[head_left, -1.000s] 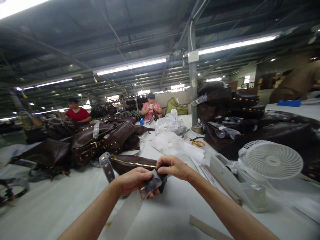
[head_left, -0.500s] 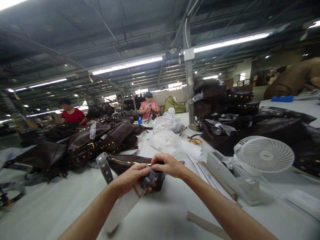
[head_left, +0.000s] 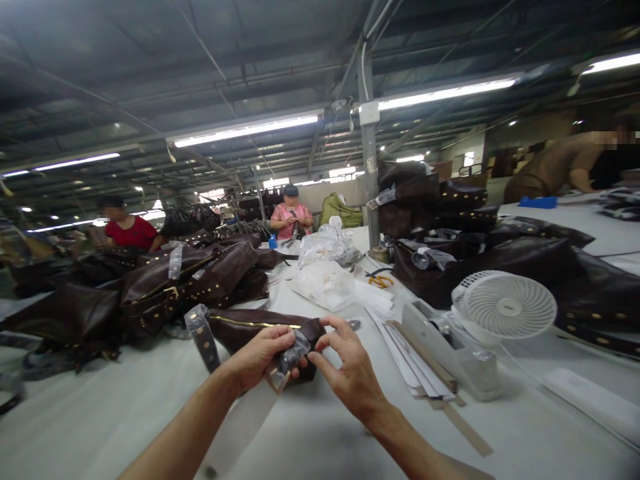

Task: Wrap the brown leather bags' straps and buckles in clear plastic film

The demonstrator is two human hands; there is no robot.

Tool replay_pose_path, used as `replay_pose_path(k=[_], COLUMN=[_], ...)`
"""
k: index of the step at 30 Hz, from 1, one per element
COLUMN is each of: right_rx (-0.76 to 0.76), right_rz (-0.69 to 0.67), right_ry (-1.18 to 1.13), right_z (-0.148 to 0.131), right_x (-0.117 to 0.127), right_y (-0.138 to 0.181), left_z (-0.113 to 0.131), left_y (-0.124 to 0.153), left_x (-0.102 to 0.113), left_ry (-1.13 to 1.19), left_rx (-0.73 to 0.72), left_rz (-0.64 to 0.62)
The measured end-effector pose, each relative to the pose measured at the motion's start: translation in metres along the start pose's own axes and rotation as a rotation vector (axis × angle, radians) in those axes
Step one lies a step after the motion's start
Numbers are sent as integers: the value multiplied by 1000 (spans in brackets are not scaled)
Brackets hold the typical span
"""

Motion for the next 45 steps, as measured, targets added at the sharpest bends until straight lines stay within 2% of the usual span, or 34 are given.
replay_pose_path(k=[7,11,14,22,25,30,33,39,42,45], right_rx=[-51,-146,-169,43,99,192,242,273,254,183], right_rz=[-10,-9,-10,-34,-105,-318,-347,-312,-187,-103], right_ry=[-94,-231,-245,-27,-76,-202,-244,-231,-111,-101], right_z=[-5,1,5,-7,-4,11,16,12,3,-6], right_x=[-7,-9,-9,-8,-2,4,1,-6,-1,4], right_y=[-7,-5,-5,-10,-15,-28,-35,-37,-33,-25], left_z=[2,2,0,1,1,-3,-5,-4,-3,-4], left_y=[6,6,6,4,5,5,4,3,1,-2], left_x=[-5,-5,-4,-1,1,4,5,9,10,8], left_ry=[20,13,6,17,32,22,23,-3,1,8], left_rx=[-10,-5,3,-1,-2,47,67,54,15,-1], left_rz=[10,23,21,-1,-9,-70,-80,-69,-46,-50])
Point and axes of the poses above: each hand's wrist, its own y-axis away from the middle knuckle, its own x-axis out of the back of the hand, z = x × y, the point moved 4 cm from there along -y, towards the middle knuckle, and after that the axes turned 6 degrees about -z, right-handed, at the moved point
